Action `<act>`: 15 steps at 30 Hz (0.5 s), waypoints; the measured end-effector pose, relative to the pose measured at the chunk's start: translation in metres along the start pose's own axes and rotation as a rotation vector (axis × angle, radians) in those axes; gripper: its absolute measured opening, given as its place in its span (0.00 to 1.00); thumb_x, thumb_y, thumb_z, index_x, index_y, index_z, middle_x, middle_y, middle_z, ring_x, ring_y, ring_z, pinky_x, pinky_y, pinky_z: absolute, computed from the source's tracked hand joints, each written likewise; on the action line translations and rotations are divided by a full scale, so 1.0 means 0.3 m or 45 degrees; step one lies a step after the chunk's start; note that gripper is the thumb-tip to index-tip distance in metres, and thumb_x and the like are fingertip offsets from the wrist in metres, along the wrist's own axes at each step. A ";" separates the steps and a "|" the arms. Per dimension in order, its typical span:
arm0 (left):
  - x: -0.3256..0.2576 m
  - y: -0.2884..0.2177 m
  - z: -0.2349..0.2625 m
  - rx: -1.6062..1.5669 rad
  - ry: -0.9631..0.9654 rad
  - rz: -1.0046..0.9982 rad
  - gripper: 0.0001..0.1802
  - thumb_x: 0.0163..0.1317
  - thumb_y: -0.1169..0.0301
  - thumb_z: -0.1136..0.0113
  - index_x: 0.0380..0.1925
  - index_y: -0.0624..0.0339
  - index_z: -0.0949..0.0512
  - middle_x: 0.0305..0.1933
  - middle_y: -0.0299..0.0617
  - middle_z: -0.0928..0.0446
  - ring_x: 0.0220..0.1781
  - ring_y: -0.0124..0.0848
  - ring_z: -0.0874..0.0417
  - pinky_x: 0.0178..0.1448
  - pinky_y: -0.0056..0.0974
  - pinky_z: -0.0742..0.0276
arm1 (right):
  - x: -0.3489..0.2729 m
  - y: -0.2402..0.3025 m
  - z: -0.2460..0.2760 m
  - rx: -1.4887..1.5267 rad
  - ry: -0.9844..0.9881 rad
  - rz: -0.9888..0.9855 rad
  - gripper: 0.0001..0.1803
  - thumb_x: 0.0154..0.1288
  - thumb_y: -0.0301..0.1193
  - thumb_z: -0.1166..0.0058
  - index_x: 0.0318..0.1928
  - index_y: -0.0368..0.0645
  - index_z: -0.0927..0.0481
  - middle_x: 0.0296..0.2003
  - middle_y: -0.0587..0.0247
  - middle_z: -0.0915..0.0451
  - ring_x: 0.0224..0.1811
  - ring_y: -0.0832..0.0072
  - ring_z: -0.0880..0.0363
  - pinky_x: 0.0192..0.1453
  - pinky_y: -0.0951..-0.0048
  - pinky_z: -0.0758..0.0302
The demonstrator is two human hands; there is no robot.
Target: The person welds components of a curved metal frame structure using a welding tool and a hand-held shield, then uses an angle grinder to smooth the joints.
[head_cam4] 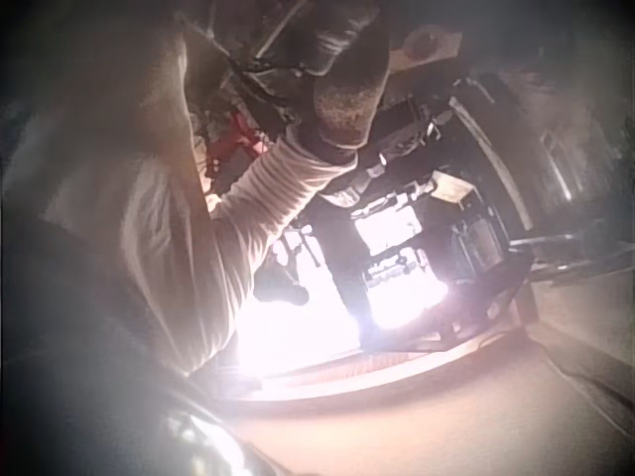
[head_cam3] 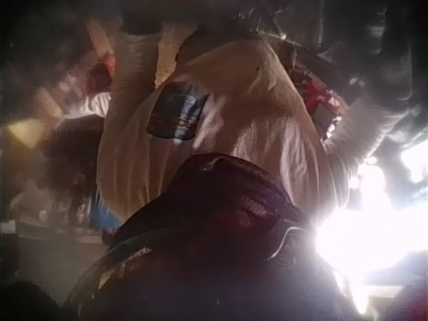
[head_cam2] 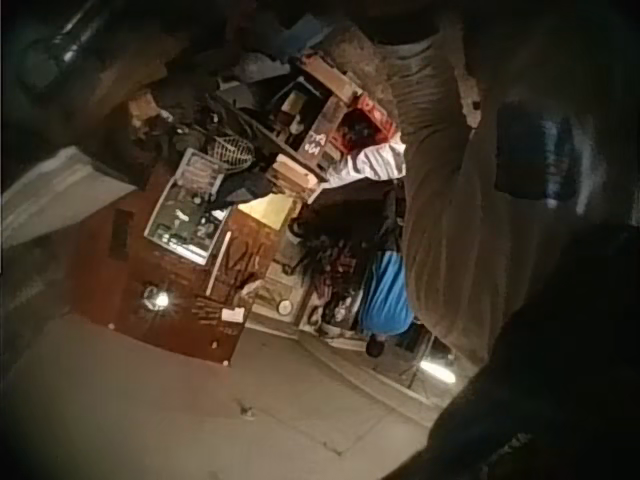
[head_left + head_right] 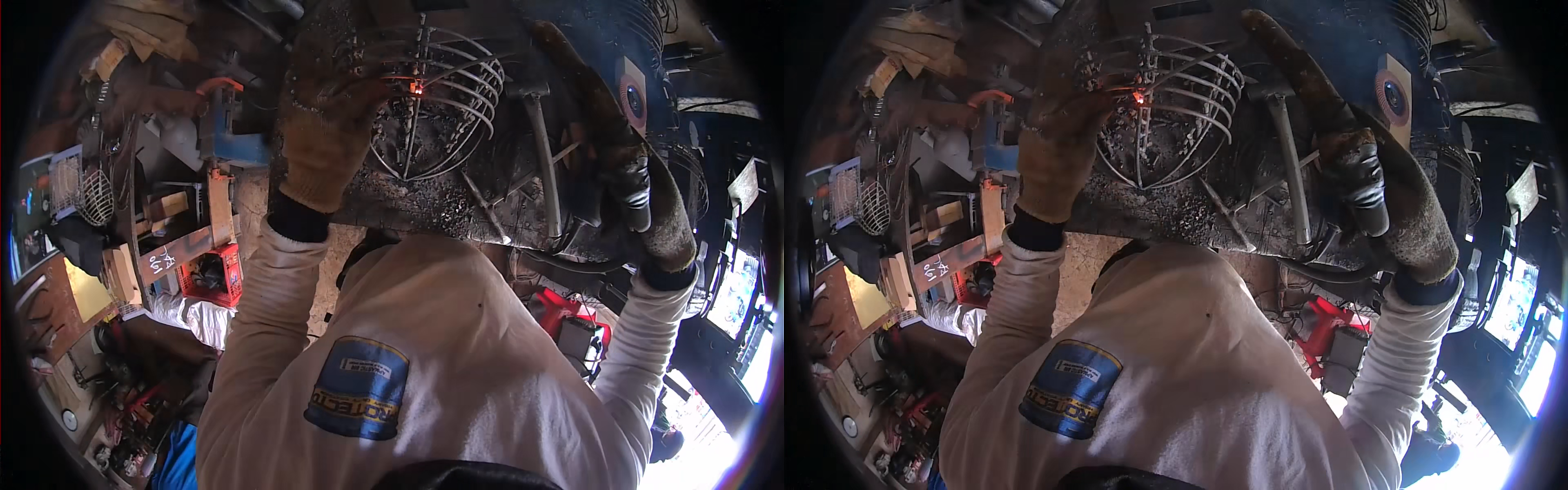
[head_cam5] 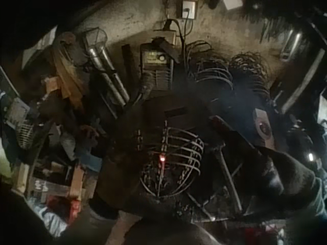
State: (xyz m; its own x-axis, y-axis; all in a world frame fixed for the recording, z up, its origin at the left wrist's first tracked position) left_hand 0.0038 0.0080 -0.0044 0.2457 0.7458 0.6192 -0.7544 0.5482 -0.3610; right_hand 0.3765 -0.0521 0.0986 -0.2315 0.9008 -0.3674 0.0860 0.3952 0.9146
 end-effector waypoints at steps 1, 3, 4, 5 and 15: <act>-0.003 0.001 0.000 0.014 0.016 0.067 0.08 0.57 0.70 0.29 0.38 0.46 0.12 0.46 0.30 0.12 0.50 0.31 0.14 0.61 0.42 0.21 | 0.000 0.001 -0.003 0.030 0.004 -0.001 0.42 0.64 0.22 0.34 0.75 0.34 0.40 0.57 0.53 0.20 0.51 0.71 0.15 0.52 0.71 0.15; -0.001 -0.003 0.003 0.077 0.022 0.051 0.08 0.57 0.70 0.29 0.38 0.46 0.12 0.45 0.31 0.12 0.50 0.31 0.14 0.60 0.42 0.20 | 0.001 0.003 0.023 -0.024 0.020 -0.015 0.43 0.64 0.22 0.33 0.75 0.34 0.41 0.57 0.52 0.20 0.52 0.71 0.15 0.53 0.70 0.15; 0.001 -0.005 0.005 0.138 0.029 0.035 0.08 0.57 0.69 0.28 0.37 0.47 0.12 0.45 0.32 0.12 0.49 0.32 0.13 0.60 0.43 0.20 | 0.001 0.007 0.033 -0.051 0.027 -0.022 0.43 0.63 0.22 0.33 0.75 0.34 0.41 0.57 0.52 0.20 0.52 0.71 0.16 0.53 0.69 0.15; 0.005 -0.007 0.008 0.137 0.029 0.035 0.08 0.57 0.69 0.28 0.37 0.47 0.12 0.45 0.32 0.12 0.49 0.32 0.13 0.60 0.43 0.20 | 0.002 0.011 0.043 -0.079 0.034 -0.029 0.44 0.63 0.22 0.33 0.75 0.34 0.41 0.57 0.52 0.20 0.52 0.70 0.16 0.54 0.69 0.15; 0.010 0.001 0.011 0.055 0.006 0.003 0.06 0.57 0.70 0.29 0.35 0.55 0.12 0.40 0.41 0.13 0.45 0.41 0.14 0.53 0.44 0.19 | 0.005 0.021 0.006 -0.118 0.020 -0.110 0.41 0.64 0.19 0.35 0.75 0.34 0.40 0.59 0.52 0.22 0.57 0.69 0.17 0.60 0.66 0.17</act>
State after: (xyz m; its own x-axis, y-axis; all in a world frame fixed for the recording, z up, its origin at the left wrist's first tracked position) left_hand 0.0024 0.0090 -0.0003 0.2470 0.7487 0.6152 -0.7803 0.5301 -0.3319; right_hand 0.3784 -0.0481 0.1035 -0.2491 0.8609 -0.4437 -0.0250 0.4523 0.8915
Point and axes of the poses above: each hand's wrist, its own x-axis towards the middle knuckle, its own z-axis out of the back of the hand, y = z × x, the point moved 1 cm from there along x, towards the middle knuckle
